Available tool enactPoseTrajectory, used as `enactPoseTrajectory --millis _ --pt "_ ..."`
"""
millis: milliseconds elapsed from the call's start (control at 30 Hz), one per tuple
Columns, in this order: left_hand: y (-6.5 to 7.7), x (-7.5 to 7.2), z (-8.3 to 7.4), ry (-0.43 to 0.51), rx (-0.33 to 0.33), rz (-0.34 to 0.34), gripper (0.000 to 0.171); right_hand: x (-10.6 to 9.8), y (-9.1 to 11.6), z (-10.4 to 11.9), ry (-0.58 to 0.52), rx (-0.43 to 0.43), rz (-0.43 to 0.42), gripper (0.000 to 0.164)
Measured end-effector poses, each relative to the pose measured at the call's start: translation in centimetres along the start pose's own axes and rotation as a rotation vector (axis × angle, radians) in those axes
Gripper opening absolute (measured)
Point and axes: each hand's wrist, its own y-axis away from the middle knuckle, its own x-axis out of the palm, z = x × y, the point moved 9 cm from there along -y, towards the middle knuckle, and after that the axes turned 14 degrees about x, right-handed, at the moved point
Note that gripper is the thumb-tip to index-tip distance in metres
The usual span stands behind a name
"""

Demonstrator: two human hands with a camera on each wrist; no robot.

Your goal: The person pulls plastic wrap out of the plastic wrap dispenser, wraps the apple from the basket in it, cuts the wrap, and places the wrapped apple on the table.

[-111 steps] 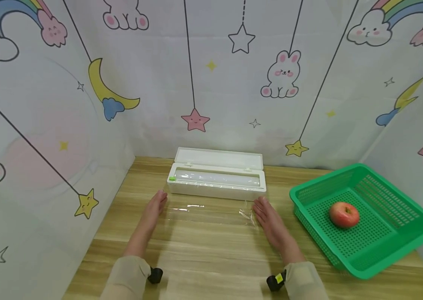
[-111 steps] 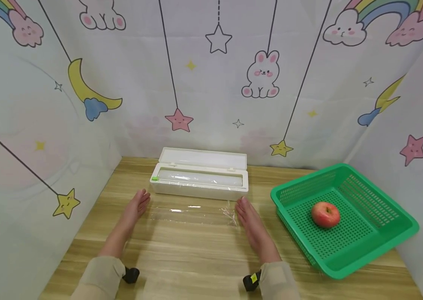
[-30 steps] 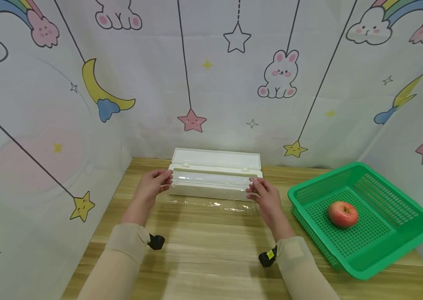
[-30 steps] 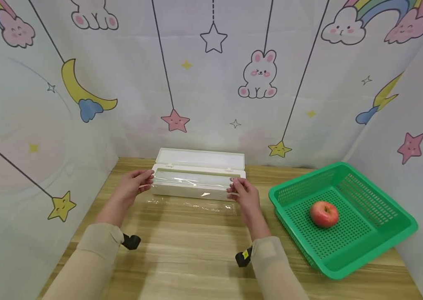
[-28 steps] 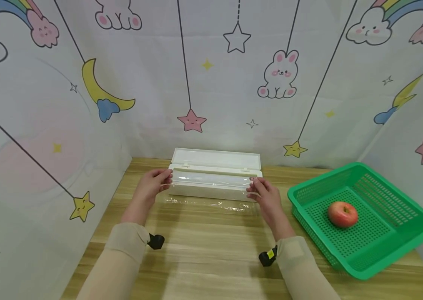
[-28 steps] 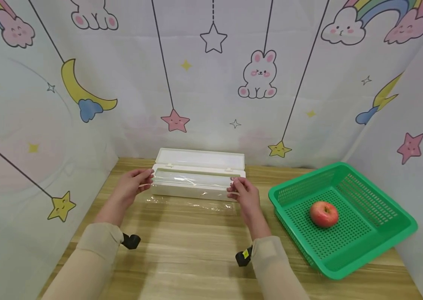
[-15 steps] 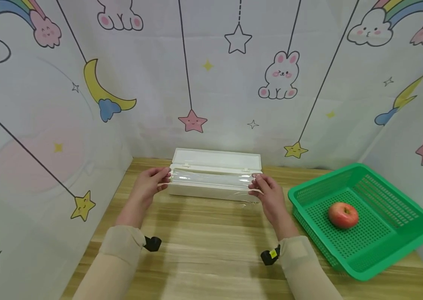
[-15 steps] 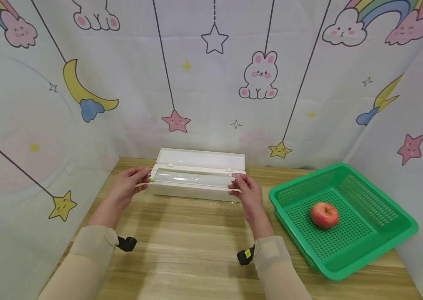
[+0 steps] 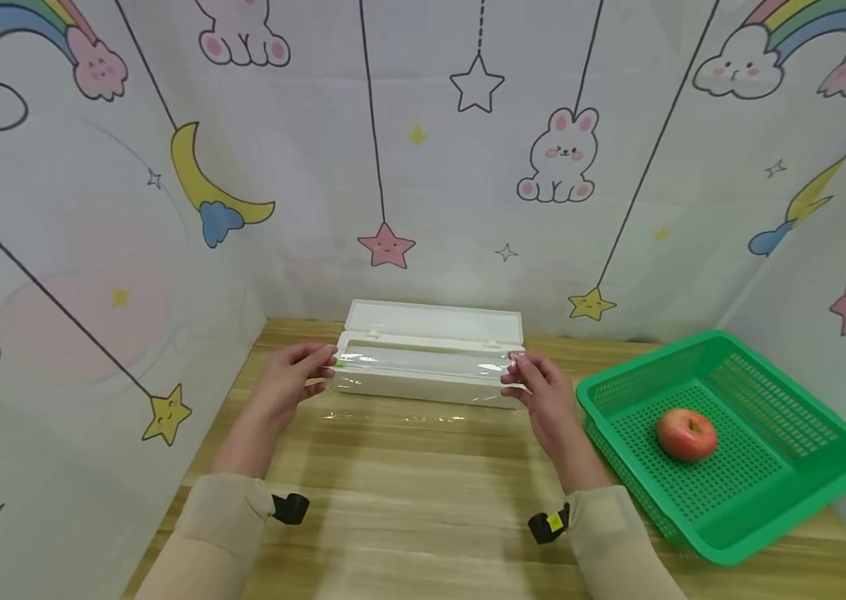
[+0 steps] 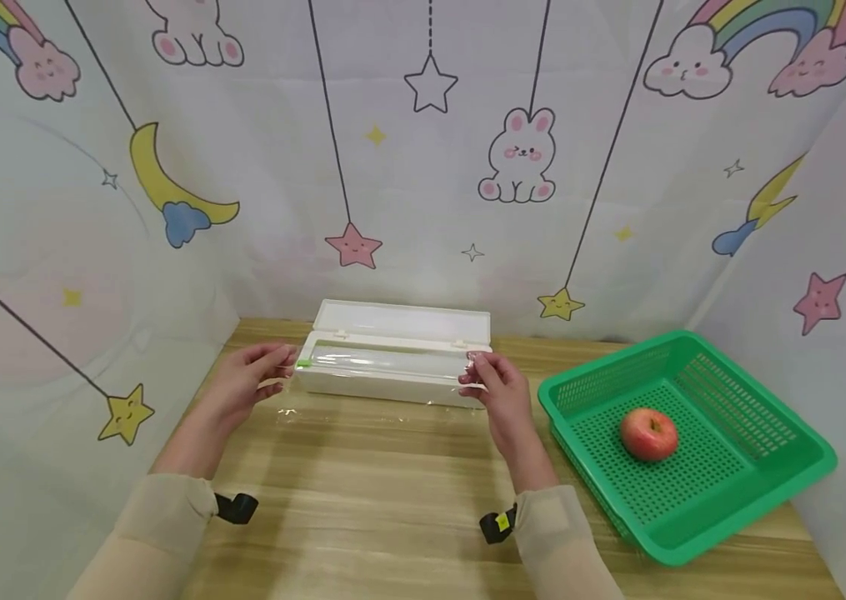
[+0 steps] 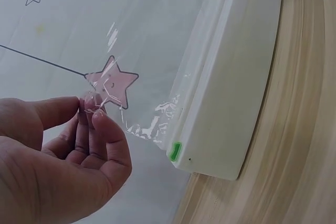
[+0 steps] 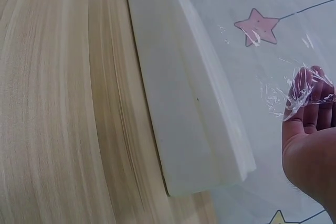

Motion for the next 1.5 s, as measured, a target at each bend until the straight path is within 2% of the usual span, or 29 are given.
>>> enactPoseTrajectory --millis 433,767,967,1333,1500 --pt "0.9 0.3 -0.8 -0.016 0.022 0.034 0.035 0.2 1.1 0.5 0.000 0.010 0.021 0.032" --pt "1.6 0.2 -1.3 -0.023 0.072 0.059 0.032 0.6 1.9 1.1 -0.004 -0.033 0.036 0.031" --pt "2.4 -0.1 -1.2 -0.035 0.061 0.058 0.035 0.7 2.3 1.1 0.008 -0.027 0.035 0.036" --pt "3.4 -0.4 -1.0 -0.042 0.048 0.047 0.032 1.0 3.2 1.1 0.001 -0.036 0.052 0.034" --pt "4.2 -0.3 -1.2 -0.057 0.064 0.054 0.032 1.1 4.0 1.0 0.015 -0.041 0.055 0.037"
